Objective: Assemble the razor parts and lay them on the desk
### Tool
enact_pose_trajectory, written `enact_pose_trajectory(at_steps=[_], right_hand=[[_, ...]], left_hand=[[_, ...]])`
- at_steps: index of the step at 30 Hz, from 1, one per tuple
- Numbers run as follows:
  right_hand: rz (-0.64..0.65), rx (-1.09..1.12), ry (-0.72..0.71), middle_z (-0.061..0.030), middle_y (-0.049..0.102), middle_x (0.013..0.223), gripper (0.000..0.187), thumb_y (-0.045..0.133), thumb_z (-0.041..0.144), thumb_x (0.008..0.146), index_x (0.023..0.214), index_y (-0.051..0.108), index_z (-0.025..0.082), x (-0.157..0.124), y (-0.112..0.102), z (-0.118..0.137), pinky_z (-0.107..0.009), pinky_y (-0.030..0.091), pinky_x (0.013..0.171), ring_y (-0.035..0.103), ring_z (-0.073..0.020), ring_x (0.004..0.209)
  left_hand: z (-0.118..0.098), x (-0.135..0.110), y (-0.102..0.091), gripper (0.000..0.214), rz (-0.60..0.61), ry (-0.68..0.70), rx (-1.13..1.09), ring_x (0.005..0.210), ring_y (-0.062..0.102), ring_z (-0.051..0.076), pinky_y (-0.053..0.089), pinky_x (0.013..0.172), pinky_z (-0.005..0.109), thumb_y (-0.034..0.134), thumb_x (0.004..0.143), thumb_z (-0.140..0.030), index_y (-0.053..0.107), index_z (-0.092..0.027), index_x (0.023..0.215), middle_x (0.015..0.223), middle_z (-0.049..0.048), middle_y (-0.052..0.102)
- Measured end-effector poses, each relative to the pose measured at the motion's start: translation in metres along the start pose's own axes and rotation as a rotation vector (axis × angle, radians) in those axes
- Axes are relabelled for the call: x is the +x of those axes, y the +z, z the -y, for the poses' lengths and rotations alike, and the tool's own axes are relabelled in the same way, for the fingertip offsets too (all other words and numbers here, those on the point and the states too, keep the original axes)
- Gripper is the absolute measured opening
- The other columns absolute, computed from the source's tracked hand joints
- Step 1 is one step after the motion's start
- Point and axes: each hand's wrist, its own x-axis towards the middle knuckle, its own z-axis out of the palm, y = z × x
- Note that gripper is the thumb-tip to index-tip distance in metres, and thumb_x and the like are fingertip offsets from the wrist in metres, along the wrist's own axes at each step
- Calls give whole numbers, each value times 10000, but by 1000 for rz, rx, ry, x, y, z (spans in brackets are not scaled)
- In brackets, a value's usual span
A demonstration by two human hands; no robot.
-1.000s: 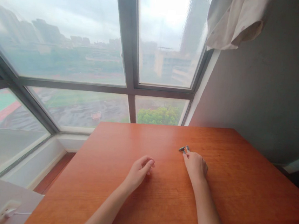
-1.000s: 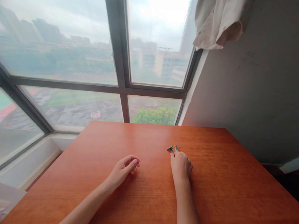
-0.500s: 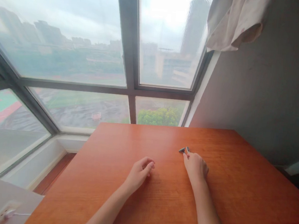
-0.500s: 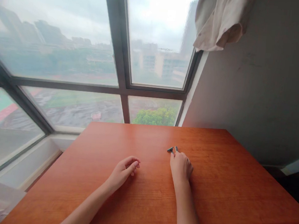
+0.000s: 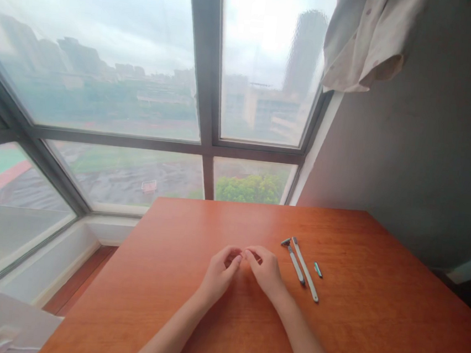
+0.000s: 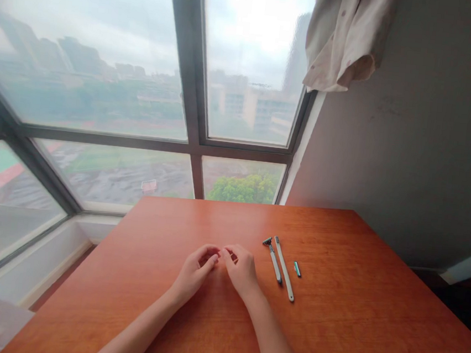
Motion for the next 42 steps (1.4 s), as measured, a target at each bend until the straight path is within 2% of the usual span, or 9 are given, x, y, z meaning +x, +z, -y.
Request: enact_pose_trajectory(at_steps=[4,10,17,26,42], right_hand=[[1,8,57,-65,721,785,323,474,380,893,823,717,179,0,9,-1,-278,465,662,639,-201,720],[-51,-53,152,-44,721,749,345,447,389,881,777,707,188,8,13,-13,-254,442,649,634,-190,700],[-125,-276,282,-42,727,755,300,450,342,868,735,689,219,19,29,-12,-232,379,577,624,-181,681],[-66,-139,115,-20,715,716,296,450,318,878,719,672,205,12,24,-17,-220,402,620,623,-161,655],[-49,-172,59,-20,702,706,276,454,278,879,716,662,197,11,23,-15,-220,388,608,624,-158,654]], left_hand=[[0,6,7,204,2,35,93,735,631,197,468,685,277,510,892,-355,620,-191,943,802,45,689],[5,15,11,208,32,94,228,766,636,195,456,710,267,472,900,-282,633,-198,1004,849,50,705],[8,18,9,261,18,94,278,715,613,180,445,675,253,478,869,-204,618,-182,1088,811,41,694],[12,17,7,274,75,114,233,710,601,167,435,673,242,473,873,-174,608,-185,1111,802,27,683],[11,15,5,261,91,124,246,714,598,178,442,681,247,475,860,-169,618,-192,1078,809,37,672]])
